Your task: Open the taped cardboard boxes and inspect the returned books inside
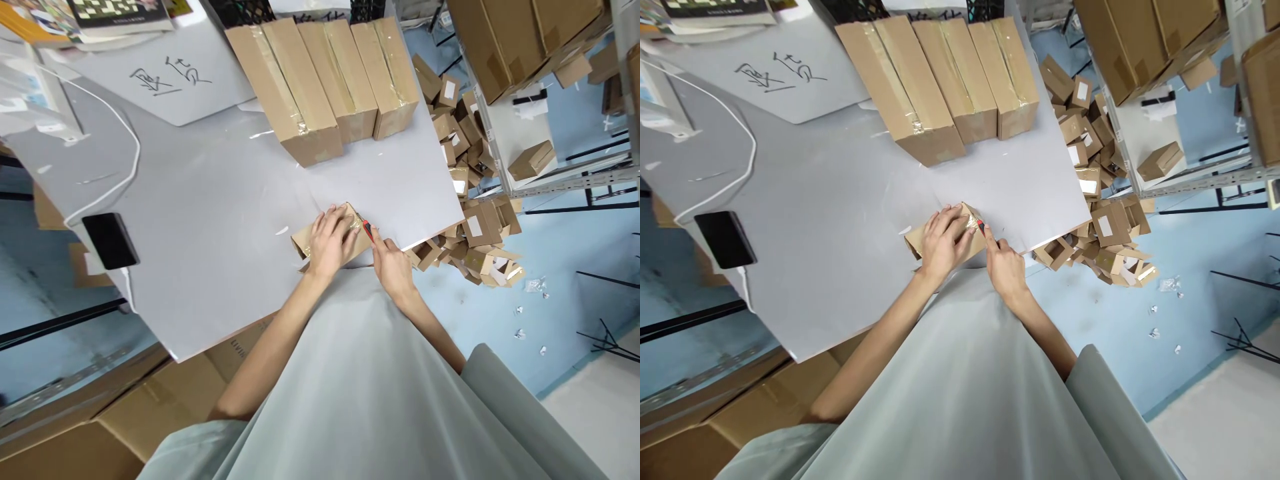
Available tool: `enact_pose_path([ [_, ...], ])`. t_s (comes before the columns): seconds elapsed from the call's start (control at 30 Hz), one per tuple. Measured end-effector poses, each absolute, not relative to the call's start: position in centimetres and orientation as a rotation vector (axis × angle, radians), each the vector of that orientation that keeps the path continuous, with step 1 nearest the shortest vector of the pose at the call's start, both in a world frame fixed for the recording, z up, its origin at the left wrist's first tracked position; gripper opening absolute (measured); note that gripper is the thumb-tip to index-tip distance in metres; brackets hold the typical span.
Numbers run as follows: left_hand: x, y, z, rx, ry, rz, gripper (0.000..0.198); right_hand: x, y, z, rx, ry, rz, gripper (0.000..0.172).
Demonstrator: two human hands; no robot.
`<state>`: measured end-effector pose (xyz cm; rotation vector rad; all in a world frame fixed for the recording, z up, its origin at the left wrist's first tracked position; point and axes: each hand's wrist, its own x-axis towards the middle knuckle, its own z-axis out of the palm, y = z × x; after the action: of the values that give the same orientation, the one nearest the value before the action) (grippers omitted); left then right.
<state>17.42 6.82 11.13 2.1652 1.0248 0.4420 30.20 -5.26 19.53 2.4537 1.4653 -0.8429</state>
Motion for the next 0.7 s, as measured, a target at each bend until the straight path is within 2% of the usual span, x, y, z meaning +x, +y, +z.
enact_pose_path([
  [0.37,16.9,6.7,9.2,2.240,0.942,0.546,0.037,28.0,-3.5,22.2,2.373,1.342,-0.689,0.077],
  [0.7,16.9,5.8,9.2,2.254,0.926,0.563,0.034,27.4,-4.6,23.8,2.322,1.277,-0.676,0.075],
])
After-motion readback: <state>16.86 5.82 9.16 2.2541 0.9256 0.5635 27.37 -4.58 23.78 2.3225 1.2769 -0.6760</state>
